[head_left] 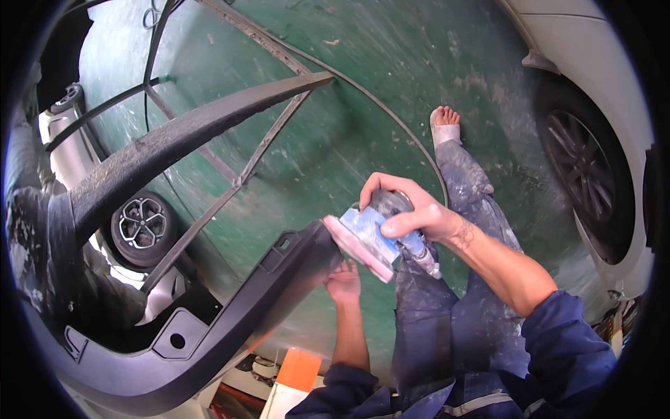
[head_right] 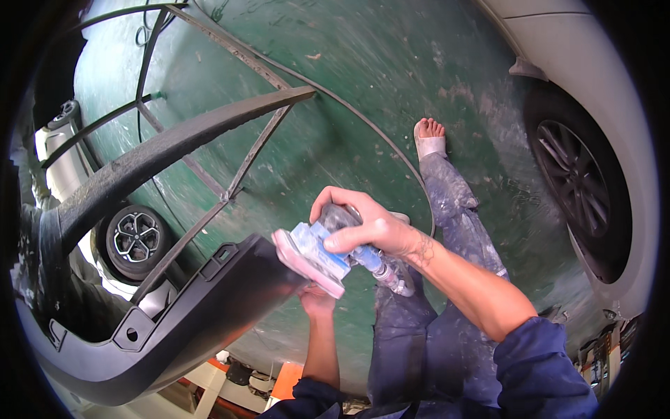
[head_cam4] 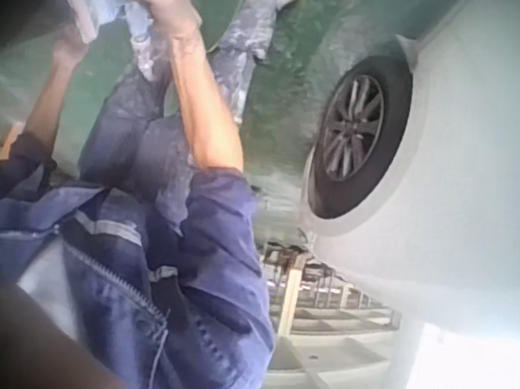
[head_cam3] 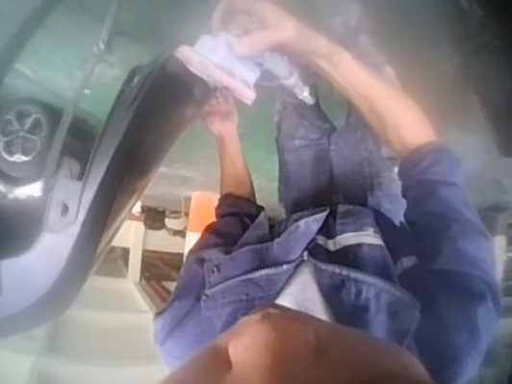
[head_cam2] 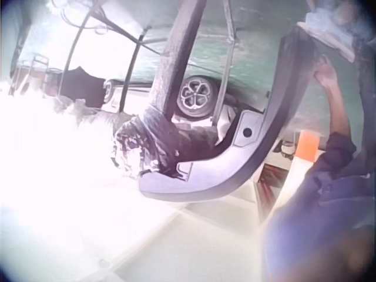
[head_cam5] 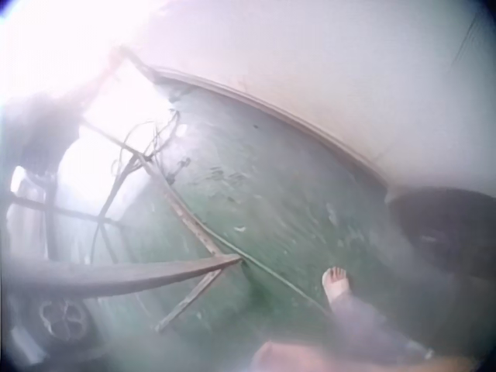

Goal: The person uses a handheld electric sander to smooth the surface of a large black car bumper. They move the sander across the curved exterior and along the edges, then flip the bumper to sand the interior side.

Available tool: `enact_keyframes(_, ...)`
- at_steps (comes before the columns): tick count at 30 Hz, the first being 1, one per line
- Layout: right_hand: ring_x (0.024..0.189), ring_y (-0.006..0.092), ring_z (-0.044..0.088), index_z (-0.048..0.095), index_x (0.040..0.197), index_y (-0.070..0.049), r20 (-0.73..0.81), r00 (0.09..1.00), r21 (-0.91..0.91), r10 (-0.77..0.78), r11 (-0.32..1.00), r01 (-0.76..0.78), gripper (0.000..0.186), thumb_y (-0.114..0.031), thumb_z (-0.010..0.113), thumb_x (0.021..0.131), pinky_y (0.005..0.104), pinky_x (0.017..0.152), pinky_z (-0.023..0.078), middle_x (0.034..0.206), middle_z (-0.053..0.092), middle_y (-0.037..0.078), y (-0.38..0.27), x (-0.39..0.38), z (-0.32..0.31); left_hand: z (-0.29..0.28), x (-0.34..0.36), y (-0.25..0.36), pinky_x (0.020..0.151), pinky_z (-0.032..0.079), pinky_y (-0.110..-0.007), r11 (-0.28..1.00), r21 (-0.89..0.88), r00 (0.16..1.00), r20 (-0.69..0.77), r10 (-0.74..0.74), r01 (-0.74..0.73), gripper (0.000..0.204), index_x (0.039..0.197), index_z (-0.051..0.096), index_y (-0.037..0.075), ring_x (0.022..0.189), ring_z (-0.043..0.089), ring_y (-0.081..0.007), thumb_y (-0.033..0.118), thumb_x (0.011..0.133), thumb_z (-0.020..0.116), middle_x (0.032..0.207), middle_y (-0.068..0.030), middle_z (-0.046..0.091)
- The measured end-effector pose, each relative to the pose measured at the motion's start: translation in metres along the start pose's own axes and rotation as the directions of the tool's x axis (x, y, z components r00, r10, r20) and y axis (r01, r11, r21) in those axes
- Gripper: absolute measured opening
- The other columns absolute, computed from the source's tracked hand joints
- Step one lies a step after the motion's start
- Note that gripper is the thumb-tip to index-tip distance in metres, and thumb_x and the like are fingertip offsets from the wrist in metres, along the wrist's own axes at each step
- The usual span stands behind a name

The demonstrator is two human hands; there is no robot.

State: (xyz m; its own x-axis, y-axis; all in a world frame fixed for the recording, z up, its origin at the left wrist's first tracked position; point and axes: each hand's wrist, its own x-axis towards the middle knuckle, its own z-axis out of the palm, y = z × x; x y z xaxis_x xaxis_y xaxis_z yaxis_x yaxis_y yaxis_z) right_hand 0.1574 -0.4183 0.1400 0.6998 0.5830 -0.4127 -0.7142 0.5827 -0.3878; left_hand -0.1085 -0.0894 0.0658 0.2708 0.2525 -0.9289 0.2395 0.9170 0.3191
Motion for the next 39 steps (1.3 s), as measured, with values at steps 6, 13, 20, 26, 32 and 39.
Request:
enact_keyframes(6,0.092,0.0097,0.056,0.061,0.111,-0.004,0.011,0.981,-0.036,-0.193,0.981,0.193,0.051,-0.019,0.080,0.066,0.0259,0.083,0.044,0.098,0.060,0.000,0.013,0.003,-0.006,0.037,-0.020,-0.010,0.114,0.043,-0.049,0.987,0.156,0.995,0.097,0.028,-0.043,0.049,0.139,0.063,0.011,0.130,0.062,-0.0245,0.045,0.106,0.048,0.142,-0.0056,0.068)
enact_keyframes(13,0.085,0.0079,0.054,0.057,0.111,-0.004,0.064,0.971,-0.041,-0.231,0.971,0.234,0.050,-0.017,0.078,0.067,0.0270,0.073,0.043,0.095,0.058,0.001,-0.007,0.016,-0.002,0.018,-0.019,-0.004,0.105,0.044,-0.047,0.977,0.192,0.995,-0.028,0.097,-0.090,0.047,0.124,0.069,0.017,0.124,0.064,-0.0155,0.052,0.107,0.043,0.131,0.0006,0.073)
enact_keyframes(20,0.089,0.0124,0.057,0.057,0.111,-0.003,0.047,0.941,-0.228,-0.335,0.914,0.337,0.051,-0.018,0.079,0.068,0.0294,0.079,0.045,0.098,0.059,0.004,-0.016,0.013,0.002,0.008,-0.014,-0.001,0.105,0.044,-0.047,0.984,0.144,0.994,-0.021,0.110,-0.106,0.049,0.122,0.069,0.015,0.135,0.057,-0.0159,0.053,0.107,0.043,0.133,0.0000,0.072)
enact_keyframes(26,0.095,0.0170,0.059,0.058,0.112,-0.003,0.004,0.924,-0.334,-0.382,0.871,0.362,0.053,-0.018,0.079,0.066,0.0320,0.085,0.047,0.102,0.059,0.006,0.001,0.001,0.006,0.031,-0.019,-0.007,0.113,0.042,-0.047,0.987,0.132,0.987,-0.121,0.107,-0.090,0.049,0.131,0.066,0.015,0.139,0.055,-0.0179,0.052,0.107,0.045,0.139,-0.0024,0.069)
enact_keyframes(32,0.094,0.0178,0.059,0.057,0.112,-0.003,-0.025,0.922,-0.367,-0.387,0.861,0.352,0.053,-0.018,0.079,0.066,0.0327,0.084,0.047,0.101,0.059,0.007,-0.022,0.004,0.028,-0.005,-0.006,0.008,0.125,0.032,-0.053,0.997,-0.050,0.996,0.066,-0.060,0.063,0.055,0.148,0.058,0.014,0.146,0.050,-0.0246,0.047,0.108,0.040,0.154,-0.0043,0.060)
enact_keyframes(39,0.092,0.0190,0.059,0.057,0.112,-0.003,-0.050,0.921,-0.416,-0.387,0.846,0.333,0.053,-0.018,0.078,0.066,0.0336,0.083,0.047,0.100,0.059,0.008,0.006,-0.013,0.039,0.009,-0.010,0.002,0.123,0.033,-0.052,0.998,-0.049,0.995,-0.089,-0.036,0.032,0.053,0.145,0.059,0.015,0.143,0.050,-0.0227,0.047,0.106,0.041,0.151,-0.0023,0.061)
